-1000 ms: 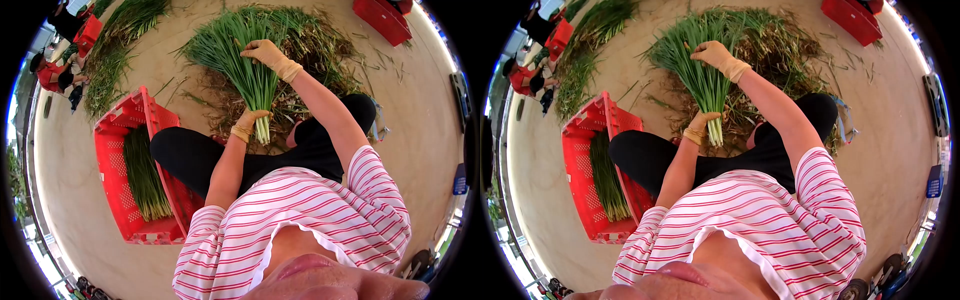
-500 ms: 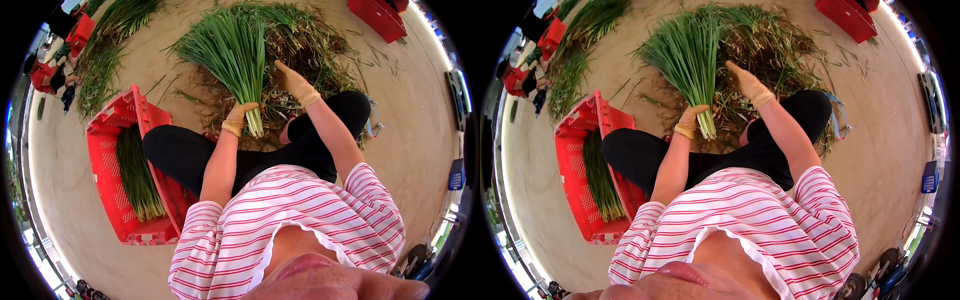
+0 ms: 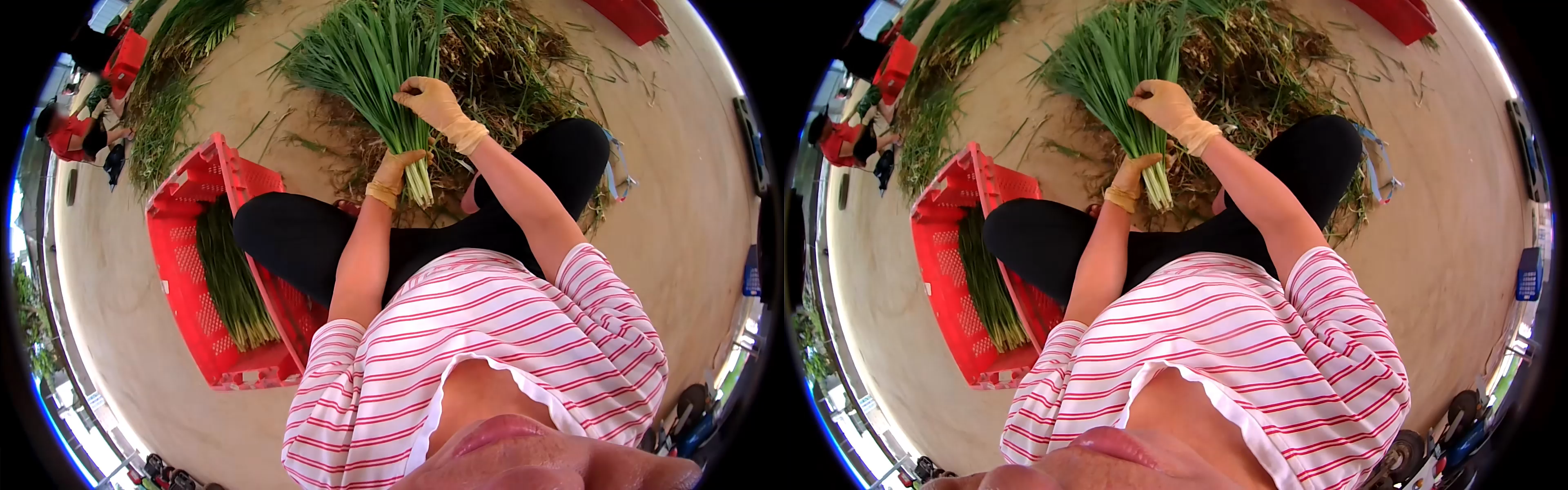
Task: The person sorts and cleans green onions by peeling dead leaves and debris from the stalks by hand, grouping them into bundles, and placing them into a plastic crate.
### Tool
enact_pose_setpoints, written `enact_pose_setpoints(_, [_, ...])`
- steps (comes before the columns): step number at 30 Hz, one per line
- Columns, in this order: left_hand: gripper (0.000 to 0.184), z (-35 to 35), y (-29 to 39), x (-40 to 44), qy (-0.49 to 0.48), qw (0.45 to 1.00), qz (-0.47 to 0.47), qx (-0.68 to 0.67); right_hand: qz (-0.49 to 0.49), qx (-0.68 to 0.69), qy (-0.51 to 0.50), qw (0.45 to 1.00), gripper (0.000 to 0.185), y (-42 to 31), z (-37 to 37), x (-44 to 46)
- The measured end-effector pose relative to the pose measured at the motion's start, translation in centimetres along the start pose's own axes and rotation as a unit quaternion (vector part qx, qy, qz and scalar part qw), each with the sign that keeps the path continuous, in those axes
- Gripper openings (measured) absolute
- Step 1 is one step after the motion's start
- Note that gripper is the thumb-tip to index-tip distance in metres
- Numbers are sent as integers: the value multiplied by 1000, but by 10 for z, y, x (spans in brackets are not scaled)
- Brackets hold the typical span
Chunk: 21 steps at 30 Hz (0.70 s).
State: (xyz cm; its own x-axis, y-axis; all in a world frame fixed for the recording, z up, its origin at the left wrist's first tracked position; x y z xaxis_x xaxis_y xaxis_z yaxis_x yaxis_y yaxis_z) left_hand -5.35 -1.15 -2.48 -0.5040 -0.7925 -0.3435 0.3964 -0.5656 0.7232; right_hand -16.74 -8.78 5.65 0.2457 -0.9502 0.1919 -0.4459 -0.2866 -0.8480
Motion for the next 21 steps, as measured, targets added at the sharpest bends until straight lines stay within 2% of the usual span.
enact_pose_setpoints(2, [41,-10,-4,2,0,999,-9,-41,55,99,38,993,32,10,-2,-8])
enact_pose_setpoints(5, [44,-14,-8,4,-14,996,-6,-89,22,228,114,967,20,4,-14,-31])
enact_pose_setpoints(6, [44,-15,-8,5,-14,992,0,-126,24,226,112,967,20,0,-18,-38])
enact_pose_setpoints(8, [45,-24,-16,11,8,979,-13,-204,13,359,46,932,17,-14,-25,-55])
enact_pose_setpoints(11, [42,-31,-17,20,-23,960,-27,-278,-42,360,-94,927,12,-20,-16,-79])
enact_pose_setpoints(12, [40,-26,-10,15,-24,965,-10,-261,-36,349,-99,931,11,-23,-13,-88])
enact_pose_setpoints(13, [40,-29,-11,16,-22,964,-8,-263,-74,297,-104,946,13,-33,-13,-94])
enact_pose_setpoints(15, [38,-31,-13,19,-58,950,-27,-307,-45,380,-68,921,20,-53,-26,-108])
enact_pose_setpoints(17, [39,-27,-4,10,-26,951,11,-307,-112,447,-55,886,24,-58,-49,-115])
enact_pose_setpoints(19, [40,-37,-1,14,-38,943,34,-330,-149,592,-41,791,22,-41,-79,-111])
enact_pose_setpoints(21, [40,-40,1,16,-39,945,36,-323,-141,593,51,791,20,-8,-111,-100])
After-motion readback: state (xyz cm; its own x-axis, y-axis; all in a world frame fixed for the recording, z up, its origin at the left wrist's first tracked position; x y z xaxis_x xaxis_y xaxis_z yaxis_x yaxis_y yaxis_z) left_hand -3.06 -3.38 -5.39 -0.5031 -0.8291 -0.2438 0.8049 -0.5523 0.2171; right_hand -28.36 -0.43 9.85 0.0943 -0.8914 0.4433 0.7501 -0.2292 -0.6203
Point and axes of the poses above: each hand's wrist, its own x-axis towards the middle knuckle, its own z-axis out of the palm, y = z × x, the point moved 3 cm from there along x, towards the middle knuckle, and after that the axes turned 12 degrees about -z, right-handed, at the moved point
